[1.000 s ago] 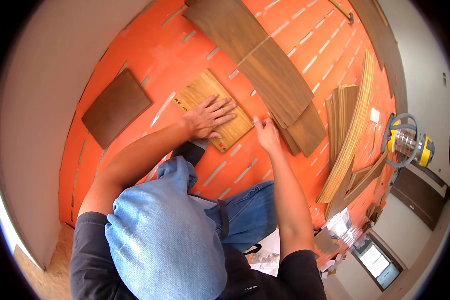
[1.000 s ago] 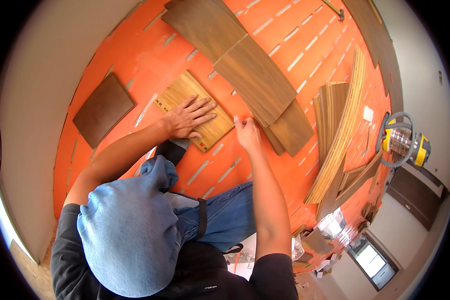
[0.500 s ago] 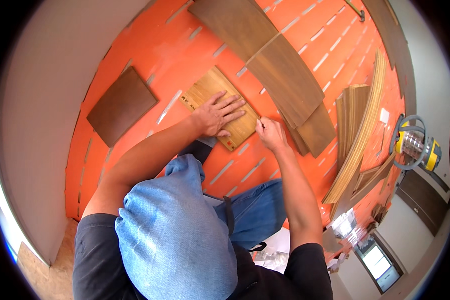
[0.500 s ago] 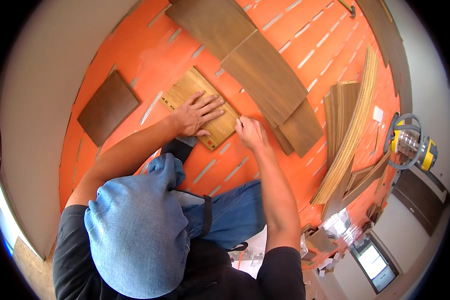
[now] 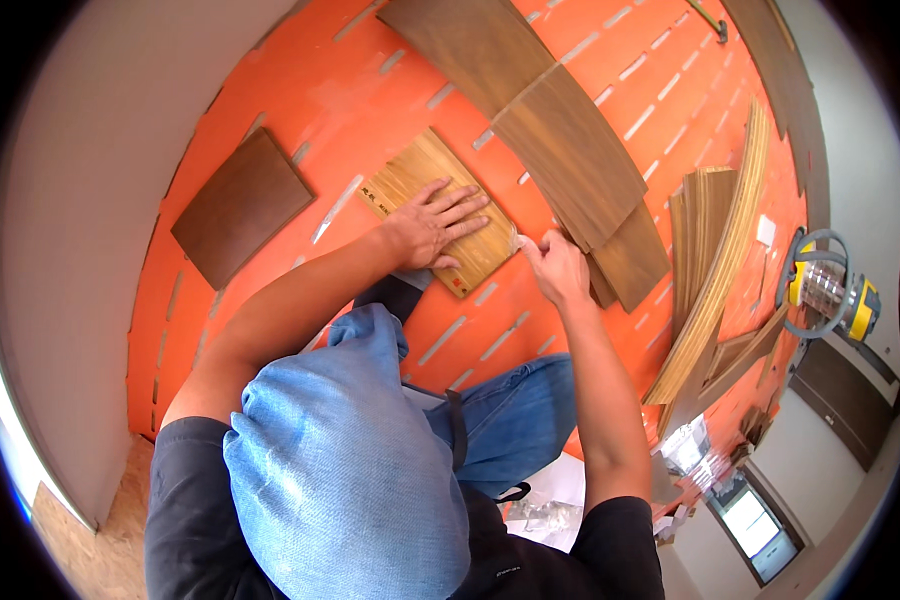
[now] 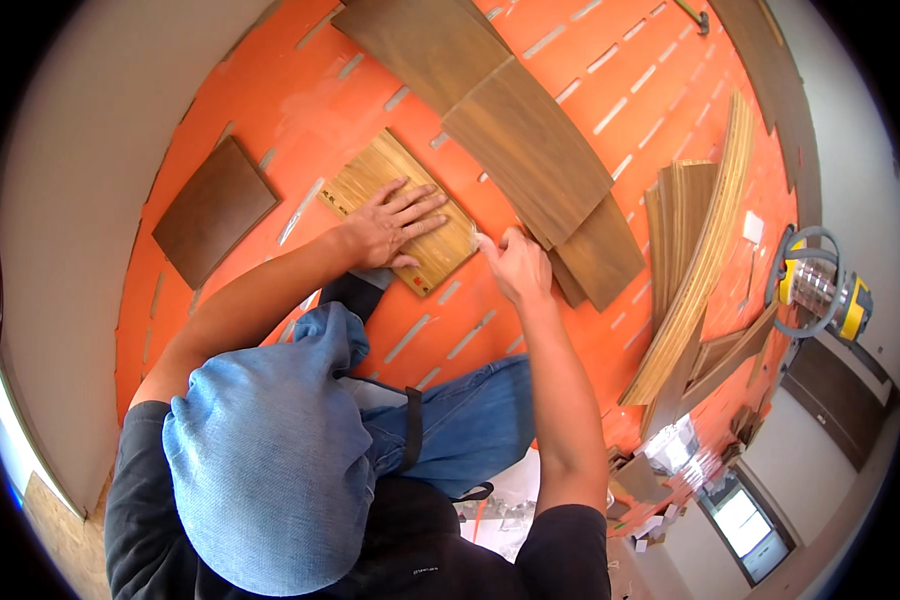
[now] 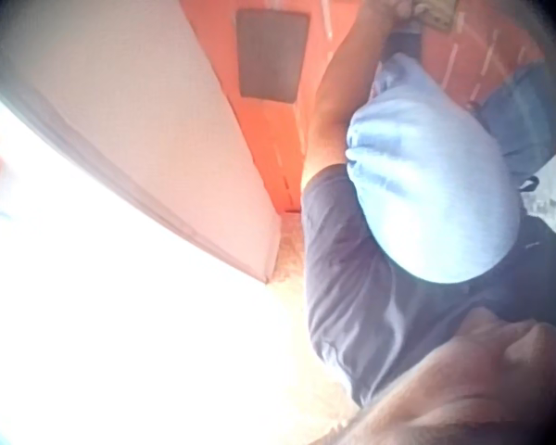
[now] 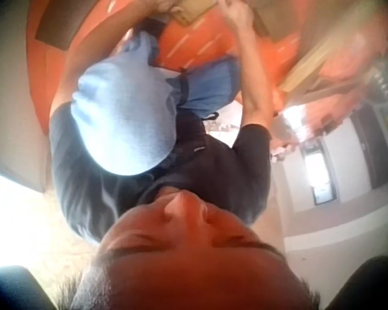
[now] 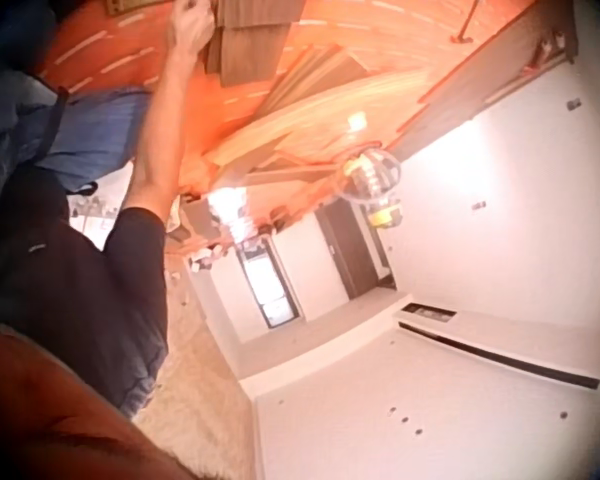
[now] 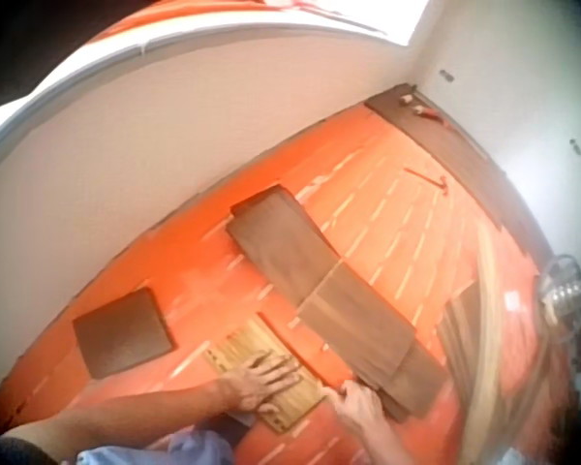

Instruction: The person picks up wooden floor planks, peels a transparent plastic protective film from their surface by hand, and sets the planks back down on the floor while kneeling on a subfloor underlay.

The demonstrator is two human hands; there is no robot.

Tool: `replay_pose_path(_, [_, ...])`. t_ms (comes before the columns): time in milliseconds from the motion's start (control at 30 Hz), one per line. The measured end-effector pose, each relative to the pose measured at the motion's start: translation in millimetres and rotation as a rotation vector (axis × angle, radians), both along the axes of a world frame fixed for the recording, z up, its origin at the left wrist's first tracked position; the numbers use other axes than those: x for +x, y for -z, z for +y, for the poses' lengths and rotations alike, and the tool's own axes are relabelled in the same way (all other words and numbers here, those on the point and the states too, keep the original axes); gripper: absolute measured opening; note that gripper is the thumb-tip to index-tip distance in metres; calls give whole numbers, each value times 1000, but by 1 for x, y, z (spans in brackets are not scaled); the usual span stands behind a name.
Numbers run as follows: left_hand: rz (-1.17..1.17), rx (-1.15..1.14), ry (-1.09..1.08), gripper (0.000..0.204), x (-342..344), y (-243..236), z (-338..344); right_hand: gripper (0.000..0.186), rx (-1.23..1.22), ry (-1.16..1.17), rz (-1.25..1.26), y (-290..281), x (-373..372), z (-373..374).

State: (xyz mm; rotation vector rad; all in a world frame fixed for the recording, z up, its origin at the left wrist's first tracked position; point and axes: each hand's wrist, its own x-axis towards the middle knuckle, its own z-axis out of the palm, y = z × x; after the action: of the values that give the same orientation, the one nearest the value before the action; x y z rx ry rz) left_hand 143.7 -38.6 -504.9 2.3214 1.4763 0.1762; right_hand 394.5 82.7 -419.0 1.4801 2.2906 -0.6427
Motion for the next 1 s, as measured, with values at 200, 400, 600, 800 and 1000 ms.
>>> replay_pose_path(200, [73,-24,-77,104,5,-22,3,47,-89,-106,-87,16,-18,-13])
replay_pose_path(400, [96,-144,-153,111,-9,-25,3,41,-130,-113,13,23,-23,-18])
replay_pose_path(600, [119,-228,-162,106,-6,-32,5,37,-202,-106,207,26,-23,-25])
replay_pose_path(800, [119,-257,-166,105,-6,-36,8,33,-109,-189,387,26,-19,-36])
replay_pose_path(1000, [108,-256,-178,105,-6,-35,8,32,-160,-145,442,9,-31,-47])
